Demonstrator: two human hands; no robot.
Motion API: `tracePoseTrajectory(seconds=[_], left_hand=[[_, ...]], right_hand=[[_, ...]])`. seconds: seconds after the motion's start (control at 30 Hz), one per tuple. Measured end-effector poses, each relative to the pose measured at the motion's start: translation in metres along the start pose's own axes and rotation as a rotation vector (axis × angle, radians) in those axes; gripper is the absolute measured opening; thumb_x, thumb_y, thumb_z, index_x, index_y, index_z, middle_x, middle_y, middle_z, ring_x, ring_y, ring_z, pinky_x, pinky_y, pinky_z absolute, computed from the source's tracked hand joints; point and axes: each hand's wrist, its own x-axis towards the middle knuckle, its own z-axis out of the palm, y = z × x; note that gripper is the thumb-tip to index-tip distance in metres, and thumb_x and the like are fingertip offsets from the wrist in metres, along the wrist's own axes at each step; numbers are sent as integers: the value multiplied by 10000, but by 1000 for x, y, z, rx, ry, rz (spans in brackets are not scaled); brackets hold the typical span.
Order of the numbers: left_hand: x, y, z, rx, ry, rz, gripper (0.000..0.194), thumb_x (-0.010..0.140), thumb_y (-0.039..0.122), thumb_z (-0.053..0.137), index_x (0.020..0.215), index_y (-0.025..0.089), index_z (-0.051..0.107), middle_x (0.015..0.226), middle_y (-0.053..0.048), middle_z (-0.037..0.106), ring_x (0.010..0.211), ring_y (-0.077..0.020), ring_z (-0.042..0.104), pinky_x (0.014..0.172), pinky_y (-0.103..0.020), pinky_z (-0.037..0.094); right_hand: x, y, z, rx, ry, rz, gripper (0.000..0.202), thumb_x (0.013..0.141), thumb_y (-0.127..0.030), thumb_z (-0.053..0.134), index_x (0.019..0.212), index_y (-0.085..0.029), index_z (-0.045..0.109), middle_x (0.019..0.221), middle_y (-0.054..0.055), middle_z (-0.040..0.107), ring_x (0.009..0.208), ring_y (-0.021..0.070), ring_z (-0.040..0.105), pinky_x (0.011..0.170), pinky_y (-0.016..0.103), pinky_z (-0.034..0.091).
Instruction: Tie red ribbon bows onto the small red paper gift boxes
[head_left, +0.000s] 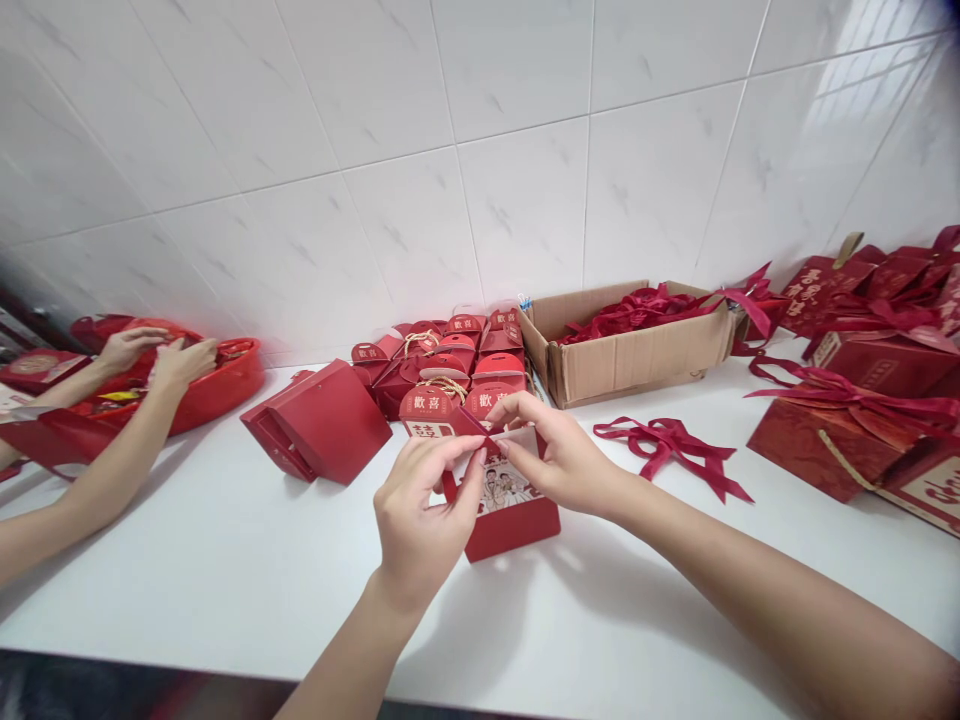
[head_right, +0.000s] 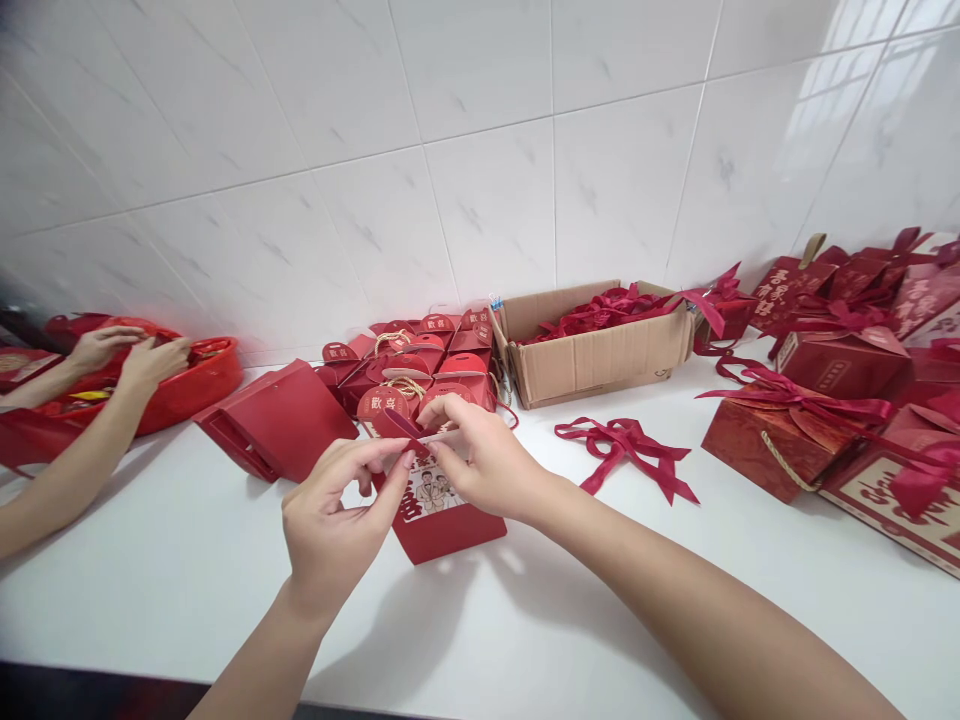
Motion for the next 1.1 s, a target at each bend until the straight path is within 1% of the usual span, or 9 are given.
tracePoseTrajectory(seconds=[0.17,0.43,0.6,0.7,0.77,0.83,0.93,1.0,1.1], left_hand=[[-1,0,-1,-24,10,-47,182,775,87,670,913,205,661,710,26,591,594,-89,520,558,-217,457],[2,3,1,41,-8,9,155,783,80,649,890,193,659,709,9,622,610,-107,523,557,-228,446],[1,1,4,68,16,94,192,761,38,654,891,179,636,719,-6,645,642,-127,548,592,-242,461],[0,-1,6,152,58,170,222,732,39,683,882,190,623,739,-15,653,690,-154,558,650,-272,471],[1,-4,7,227,100,181,216,715,74,709,868,202,626,782,-30,642,746,-178,565,704,-307,468],[1,-7,7,246,133,132,247,700,125,732,903,202,614,858,-51,621,835,-208,575,775,-350,463],[4,-13,6,111,107,-64,425,683,191,748,1056,181,544,1032,-88,593,1001,-247,572,879,-394,459],[8,-17,5,-39,-21,-228,438,705,222,729,1096,171,538,1064,-88,612,1006,-239,594,881,-372,475],[13,-22,6,-295,-296,-422,218,786,260,651,984,167,644,946,-57,692,895,-211,646,807,-314,505]], right_hand=[[2,1,0,-11,4,-9,211,809,-51,503,968,-190,504,967,31,586,876,123,573,766,253,493],[1,2,0,-30,14,-22,173,829,-93,513,971,-193,505,964,31,594,887,128,575,791,268,495],[1,3,-1,-21,15,-38,143,843,-135,516,975,-192,508,962,34,594,886,130,579,793,273,496],[0,4,-2,-33,23,-53,189,824,-122,527,998,-194,513,988,36,599,918,136,579,817,280,487],[0,4,-3,-51,21,-57,236,799,-114,550,1018,-194,516,1012,38,605,936,142,582,826,283,481],[0,4,-4,-62,17,-59,262,779,-119,575,1024,-190,519,1017,41,611,938,147,587,824,283,480],[0,4,-3,-50,32,-59,252,778,-118,576,1014,-185,522,998,43,621,930,145,594,824,280,480],[0,5,-2,-39,51,-52,240,779,-108,569,1001,-187,523,989,42,625,927,143,597,825,280,480],[1,6,-2,-36,67,-36,255,768,-95,577,997,-194,524,978,35,628,912,142,602,810,278,485]])
